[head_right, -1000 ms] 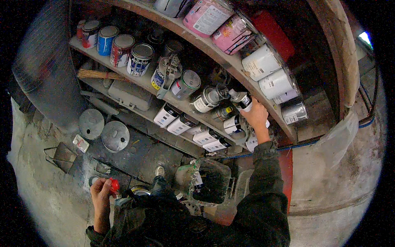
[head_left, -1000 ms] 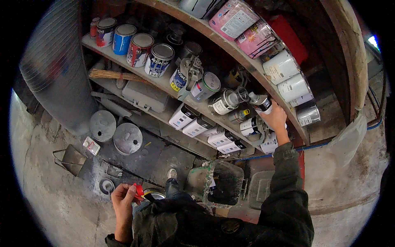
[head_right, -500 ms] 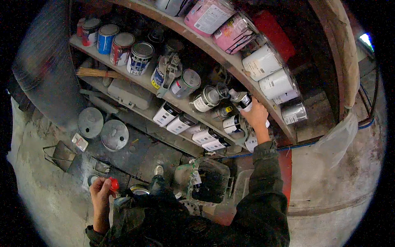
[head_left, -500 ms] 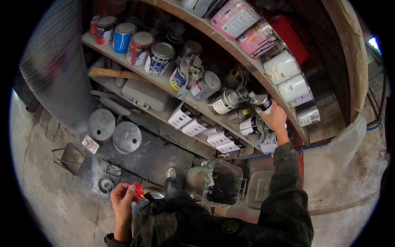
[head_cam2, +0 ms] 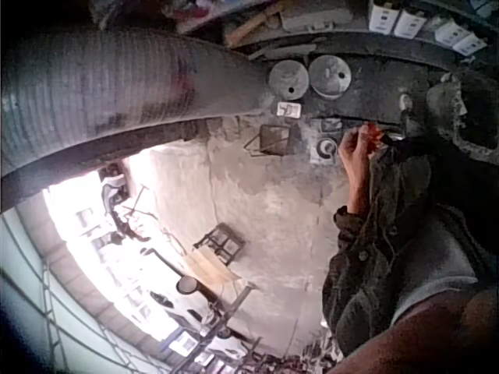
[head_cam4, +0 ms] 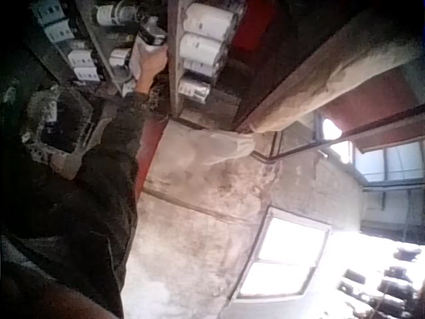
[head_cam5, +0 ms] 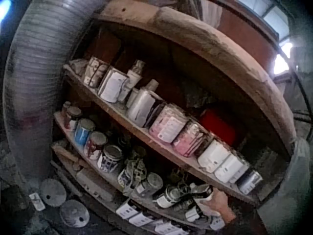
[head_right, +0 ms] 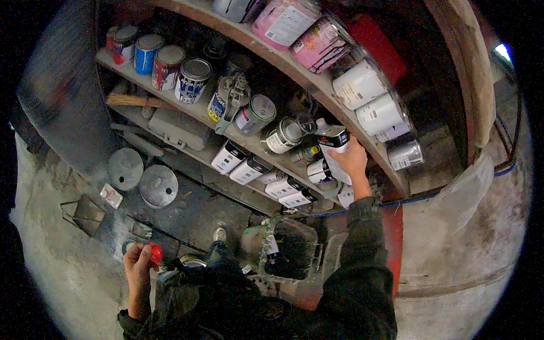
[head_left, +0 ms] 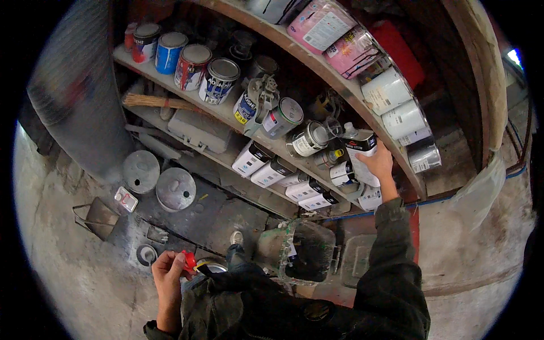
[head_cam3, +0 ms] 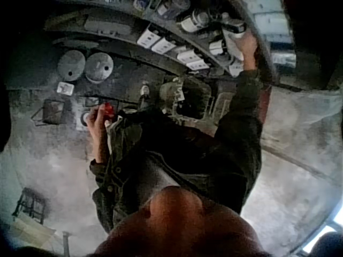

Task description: The person walks through a garage and retrieves a small container and a paint spray gun. They pour a liquid from a bottle into the container and then add paint from a can. The person uses a metal rod to stir the mixture thoroughly in the container.

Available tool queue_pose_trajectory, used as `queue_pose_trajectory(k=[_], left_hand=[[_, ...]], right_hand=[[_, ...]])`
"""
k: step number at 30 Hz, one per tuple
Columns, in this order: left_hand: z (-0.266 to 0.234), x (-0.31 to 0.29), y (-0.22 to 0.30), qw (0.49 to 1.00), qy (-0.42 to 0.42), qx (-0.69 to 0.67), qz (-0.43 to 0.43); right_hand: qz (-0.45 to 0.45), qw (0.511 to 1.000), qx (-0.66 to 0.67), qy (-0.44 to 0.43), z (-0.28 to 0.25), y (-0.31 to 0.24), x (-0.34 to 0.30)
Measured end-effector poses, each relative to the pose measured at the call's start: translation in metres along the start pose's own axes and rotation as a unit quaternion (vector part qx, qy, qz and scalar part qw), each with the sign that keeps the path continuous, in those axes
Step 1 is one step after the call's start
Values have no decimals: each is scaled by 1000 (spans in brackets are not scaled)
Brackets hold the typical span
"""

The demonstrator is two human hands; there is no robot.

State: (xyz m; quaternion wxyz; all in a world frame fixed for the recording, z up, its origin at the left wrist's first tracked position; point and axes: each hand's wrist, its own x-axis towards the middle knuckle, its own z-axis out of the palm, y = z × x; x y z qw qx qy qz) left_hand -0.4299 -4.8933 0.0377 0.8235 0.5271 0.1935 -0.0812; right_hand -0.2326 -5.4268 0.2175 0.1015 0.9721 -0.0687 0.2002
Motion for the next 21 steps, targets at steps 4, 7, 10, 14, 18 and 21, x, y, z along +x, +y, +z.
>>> queue_pose_trajectory(k=[4, 7, 10, 14, 18, 21], left_hand=[[0, 6, 6, 1000, 17, -16, 6], [-11, 4, 7, 999, 47, -3, 5], [-8, -6, 21, 991, 36, 123, -24], [16, 28, 7, 980, -138, 119, 84], [32, 21, 31, 972, -128, 156, 118], [50, 27, 38, 954, -158, 206, 147]], right_hand=[[49, 990, 134, -14, 2, 7, -4], [77, 989, 125, 16, 28, -1, -17], [67, 967, 239, -58, 42, -35, -66], [26, 940, 328, -92, 50, -54, -151], [-95, 871, 418, -239, 119, -143, -188], [-117, 842, 457, -260, 95, -178, -222]])
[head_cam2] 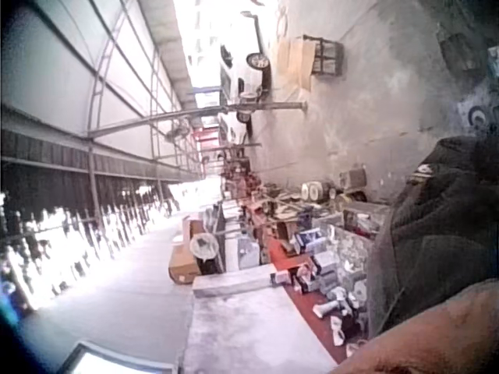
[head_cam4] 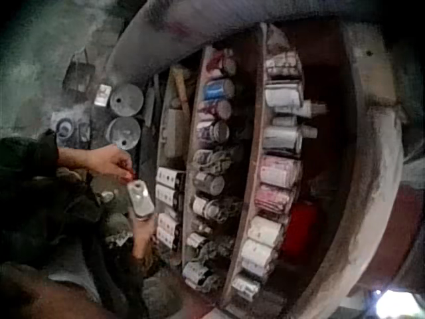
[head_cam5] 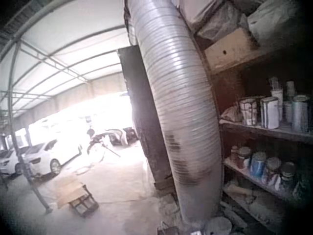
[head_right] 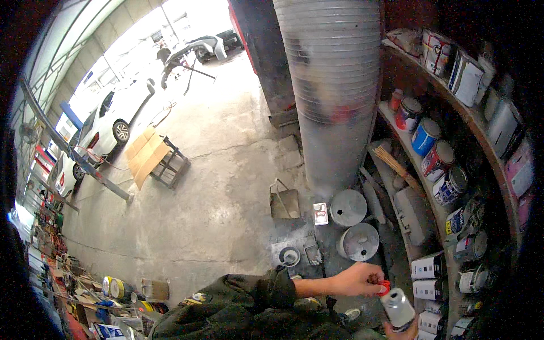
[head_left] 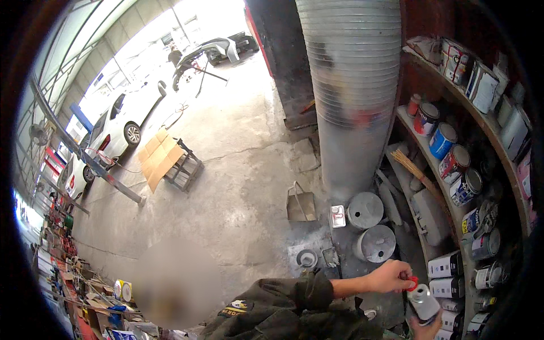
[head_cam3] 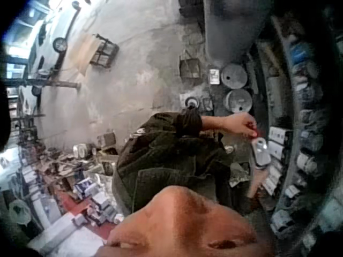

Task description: The person walks through a garage and retrieves a small container and a paint spray gun. They pour a liquid from a bottle into the container and then add paint from a can. The person uses a metal rod to stir the mixture thoroughly in the container.

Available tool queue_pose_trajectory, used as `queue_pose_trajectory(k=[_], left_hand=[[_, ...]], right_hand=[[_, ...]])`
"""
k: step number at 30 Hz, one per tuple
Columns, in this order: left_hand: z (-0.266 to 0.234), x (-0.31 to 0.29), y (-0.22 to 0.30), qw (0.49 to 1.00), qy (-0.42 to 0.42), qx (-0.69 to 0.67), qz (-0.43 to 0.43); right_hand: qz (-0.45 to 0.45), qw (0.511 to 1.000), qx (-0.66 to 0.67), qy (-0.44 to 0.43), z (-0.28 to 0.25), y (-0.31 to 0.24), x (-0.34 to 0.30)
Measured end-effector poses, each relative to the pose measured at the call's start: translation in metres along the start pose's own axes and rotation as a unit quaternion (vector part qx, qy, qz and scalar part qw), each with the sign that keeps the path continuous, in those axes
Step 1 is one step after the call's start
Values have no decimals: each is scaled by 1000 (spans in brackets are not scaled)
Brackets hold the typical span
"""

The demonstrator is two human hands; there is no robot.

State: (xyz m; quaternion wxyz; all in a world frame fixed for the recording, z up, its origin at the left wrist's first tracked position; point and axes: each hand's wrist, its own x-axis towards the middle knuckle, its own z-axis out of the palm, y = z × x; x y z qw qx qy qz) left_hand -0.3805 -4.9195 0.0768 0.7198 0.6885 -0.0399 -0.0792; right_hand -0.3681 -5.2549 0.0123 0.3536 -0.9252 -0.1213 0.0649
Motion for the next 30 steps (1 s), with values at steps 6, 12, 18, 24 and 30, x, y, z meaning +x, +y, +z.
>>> queue_pose_trajectory(k=[6, 12, 18, 24, 30], left_hand=[[-26, 1, 8, 988, -15, 150, 18], [-60, -15, 52, 969, 21, 241, -56], [-58, -2, 62, 980, -2, 104, -170], [-59, -6, 56, 978, -53, 157, -129], [-57, 5, 62, 892, -197, 377, 154]], right_hand=[[-38, 994, 100, -29, 18, -99, 5], [-208, 977, 23, -36, 10, -147, 48], [-235, 971, -38, 0, -2, -152, 47], [-208, 978, -1, -6, -10, -159, 36], [-193, 980, 28, -48, -16, -145, 30]])
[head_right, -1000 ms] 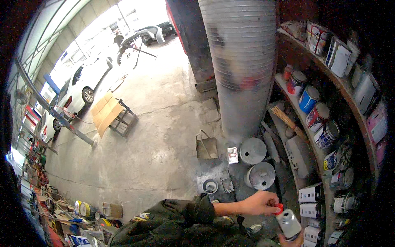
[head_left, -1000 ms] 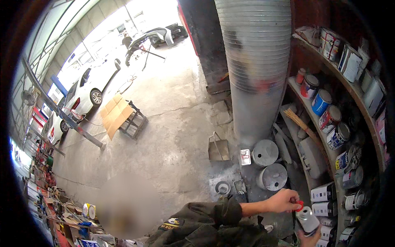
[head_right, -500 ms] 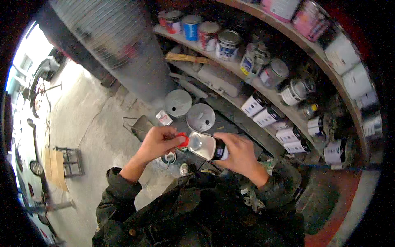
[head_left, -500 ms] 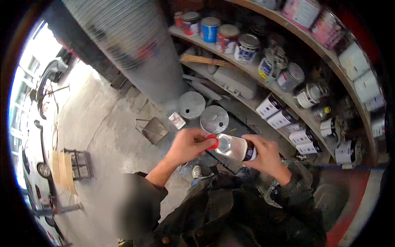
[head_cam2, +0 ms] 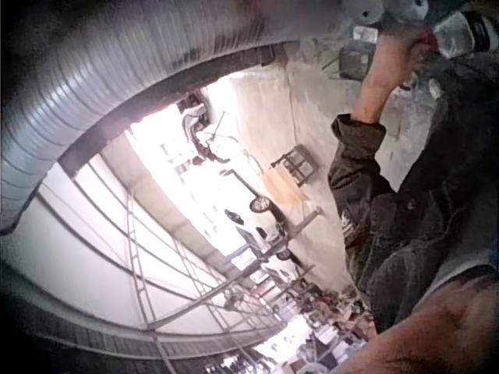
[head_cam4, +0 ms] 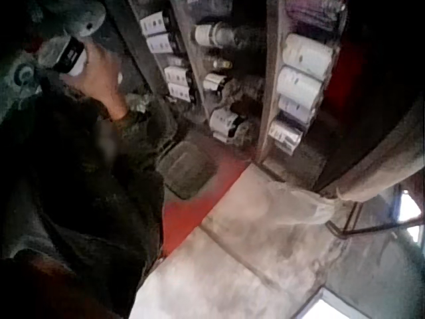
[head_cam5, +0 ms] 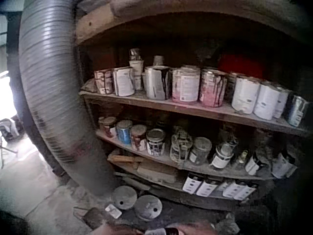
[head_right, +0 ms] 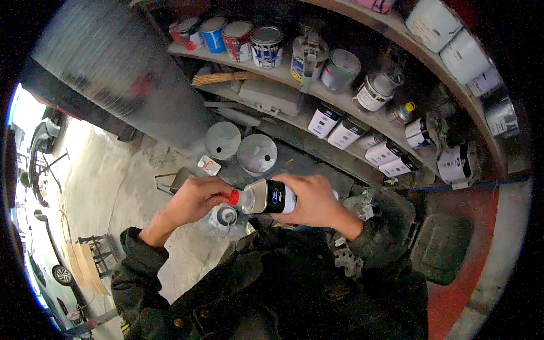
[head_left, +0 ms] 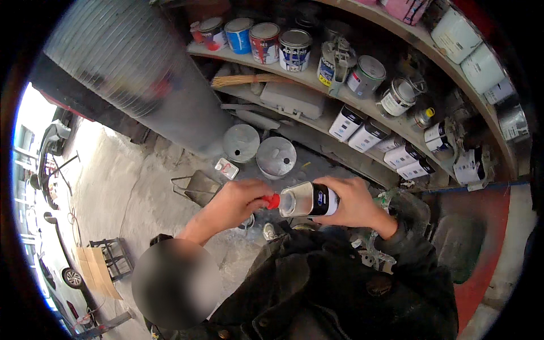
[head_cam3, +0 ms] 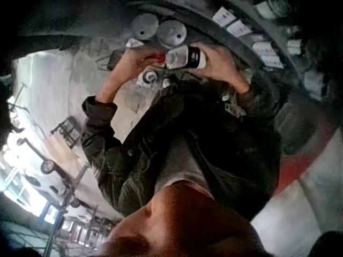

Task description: The person walks through a garage and retrieves a small container and a paint spray gun. They pour a liquid from a bottle into the container and then add paint from a can. The person uses a metal rod to stir the mixture thoroughly in the container.

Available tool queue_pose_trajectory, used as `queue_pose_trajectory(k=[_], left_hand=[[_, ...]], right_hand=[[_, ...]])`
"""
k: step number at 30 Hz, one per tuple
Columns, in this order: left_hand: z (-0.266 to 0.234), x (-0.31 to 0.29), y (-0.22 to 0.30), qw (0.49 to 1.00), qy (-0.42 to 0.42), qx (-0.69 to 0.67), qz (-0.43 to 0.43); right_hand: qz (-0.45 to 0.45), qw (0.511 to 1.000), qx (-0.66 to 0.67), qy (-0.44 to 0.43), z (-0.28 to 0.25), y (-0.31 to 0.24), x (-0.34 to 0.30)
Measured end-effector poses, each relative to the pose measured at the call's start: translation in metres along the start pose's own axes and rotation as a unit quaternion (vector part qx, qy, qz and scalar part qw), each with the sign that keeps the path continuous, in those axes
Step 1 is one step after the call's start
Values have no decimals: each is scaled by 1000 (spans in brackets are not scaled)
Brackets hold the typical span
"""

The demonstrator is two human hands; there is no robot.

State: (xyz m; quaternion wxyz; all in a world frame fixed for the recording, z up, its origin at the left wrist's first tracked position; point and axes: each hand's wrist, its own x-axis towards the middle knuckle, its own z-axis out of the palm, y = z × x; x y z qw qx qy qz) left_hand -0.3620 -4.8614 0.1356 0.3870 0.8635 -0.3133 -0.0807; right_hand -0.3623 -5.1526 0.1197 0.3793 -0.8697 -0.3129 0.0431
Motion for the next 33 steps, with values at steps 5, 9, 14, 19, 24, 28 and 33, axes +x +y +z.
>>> queue_pose_trajectory(k=[5, 9, 14, 19, 24, 28, 33], left_hand=[[6, 25, 2, 979, 29, 159, 128], [-4, 59, 5, 959, -149, -84, -225], [28, 93, -2, 850, -230, -295, -372], [69, 152, 3, 855, -319, -267, -311], [104, 202, 32, 897, -385, -202, -86], [134, 243, 91, 908, -411, 15, 83], [169, 284, 128, 789, -403, 148, 440]], right_hand=[[86, 996, -11, 10, -5, 6, -22], [103, 986, -93, 94, -5, 9, -52], [40, 969, -174, 173, 4, 28, -72], [109, 944, -205, 235, -8, 45, -116], [227, 933, -132, 247, -23, 47, -162], [310, 897, -77, 307, -19, 60, -201], [331, 870, 5, 366, -30, 77, -231]])
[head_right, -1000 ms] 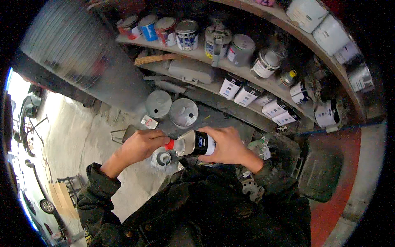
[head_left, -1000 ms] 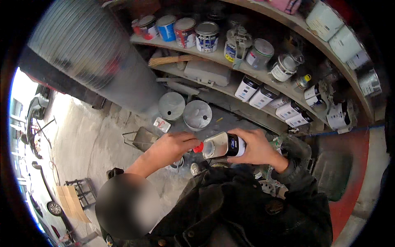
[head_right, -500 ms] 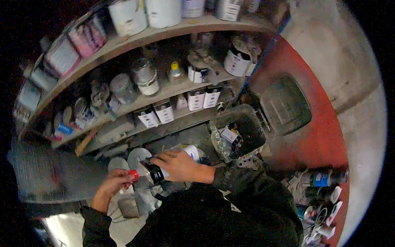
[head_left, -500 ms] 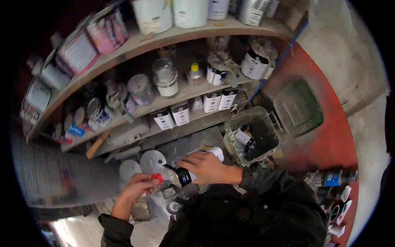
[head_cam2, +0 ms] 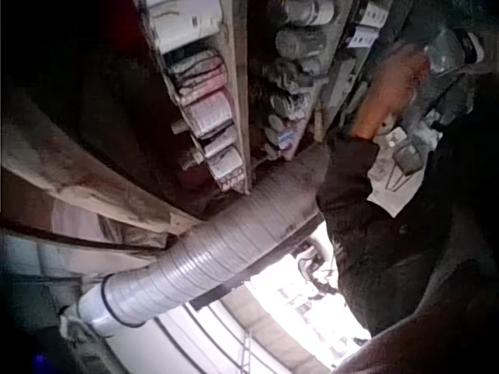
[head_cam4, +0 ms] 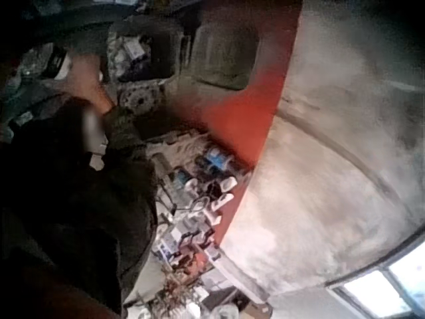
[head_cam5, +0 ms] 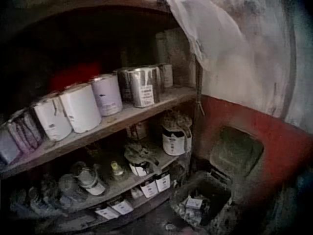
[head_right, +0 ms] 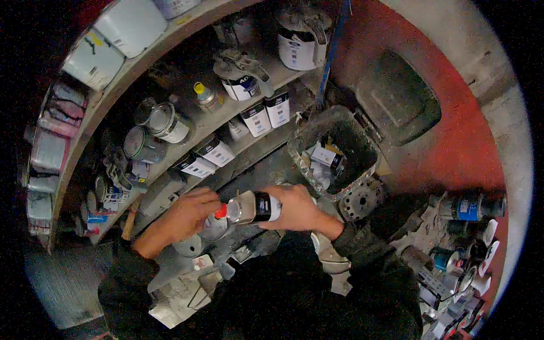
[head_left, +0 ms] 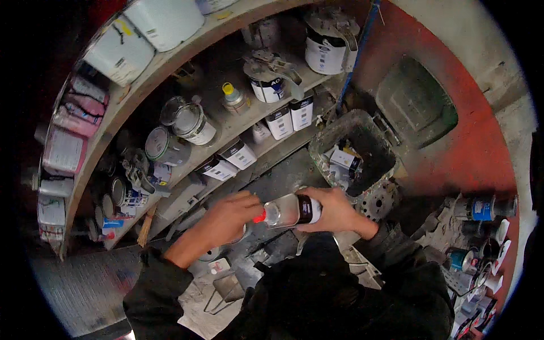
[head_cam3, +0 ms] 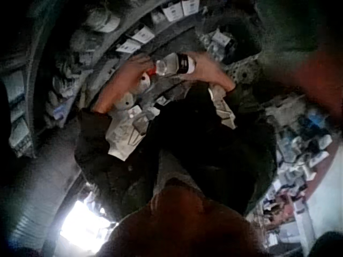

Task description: The person walks through a garage and retrieves a small container and a paint spray gun. They pour a liquid from a bottle into the container and then add paint from a can. The person uses a metal rod to stir the mixture thoroughly in the container.

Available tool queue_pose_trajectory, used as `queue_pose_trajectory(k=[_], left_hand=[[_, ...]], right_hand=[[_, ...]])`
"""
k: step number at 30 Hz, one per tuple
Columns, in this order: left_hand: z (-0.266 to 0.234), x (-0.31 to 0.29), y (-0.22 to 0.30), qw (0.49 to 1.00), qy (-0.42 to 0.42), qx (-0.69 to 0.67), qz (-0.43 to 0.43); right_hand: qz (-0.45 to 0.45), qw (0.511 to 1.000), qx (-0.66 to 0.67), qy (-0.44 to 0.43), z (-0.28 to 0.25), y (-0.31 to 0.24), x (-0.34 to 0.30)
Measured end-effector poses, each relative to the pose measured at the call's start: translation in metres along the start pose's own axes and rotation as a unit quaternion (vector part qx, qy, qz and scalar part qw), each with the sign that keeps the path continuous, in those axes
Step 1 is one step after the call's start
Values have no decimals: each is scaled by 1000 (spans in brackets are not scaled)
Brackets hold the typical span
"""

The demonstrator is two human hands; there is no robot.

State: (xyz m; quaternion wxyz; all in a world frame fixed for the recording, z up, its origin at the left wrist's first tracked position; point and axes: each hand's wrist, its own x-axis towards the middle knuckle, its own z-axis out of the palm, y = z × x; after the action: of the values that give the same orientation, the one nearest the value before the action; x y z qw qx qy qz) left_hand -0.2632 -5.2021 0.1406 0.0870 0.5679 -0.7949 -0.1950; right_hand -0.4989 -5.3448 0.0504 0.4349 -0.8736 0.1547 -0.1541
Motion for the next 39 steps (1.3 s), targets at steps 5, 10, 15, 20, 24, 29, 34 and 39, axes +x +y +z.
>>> queue_pose_trajectory(k=[5, 10, 15, 20, 24, 29, 34, 39], left_hand=[[5, 32, -19, 958, -28, 210, 195], [14, 52, -34, 928, 120, 229, 268], [24, 13, -76, 934, 331, 35, -133], [43, -23, -130, 727, 586, -169, -314], [35, -27, -165, 646, 633, -229, -361], [21, -1, -187, 617, 646, -232, -386], [7, 9, -194, 626, 625, -217, -413], [-5, 17, -203, 645, 629, -256, -351]], right_hand=[[63, 991, 108, -40, -13, 39, 0], [93, 962, 229, -112, -36, 65, 3], [181, 947, 181, 193, -78, 99, 16], [120, 890, 111, 426, -102, 128, 97], [49, 857, 135, 495, -101, 126, 183], [3, 851, 134, 508, -98, 136, 257], [14, 865, 121, 487, -89, 159, 304], [8, 878, 115, 464, -89, 187, 329]])
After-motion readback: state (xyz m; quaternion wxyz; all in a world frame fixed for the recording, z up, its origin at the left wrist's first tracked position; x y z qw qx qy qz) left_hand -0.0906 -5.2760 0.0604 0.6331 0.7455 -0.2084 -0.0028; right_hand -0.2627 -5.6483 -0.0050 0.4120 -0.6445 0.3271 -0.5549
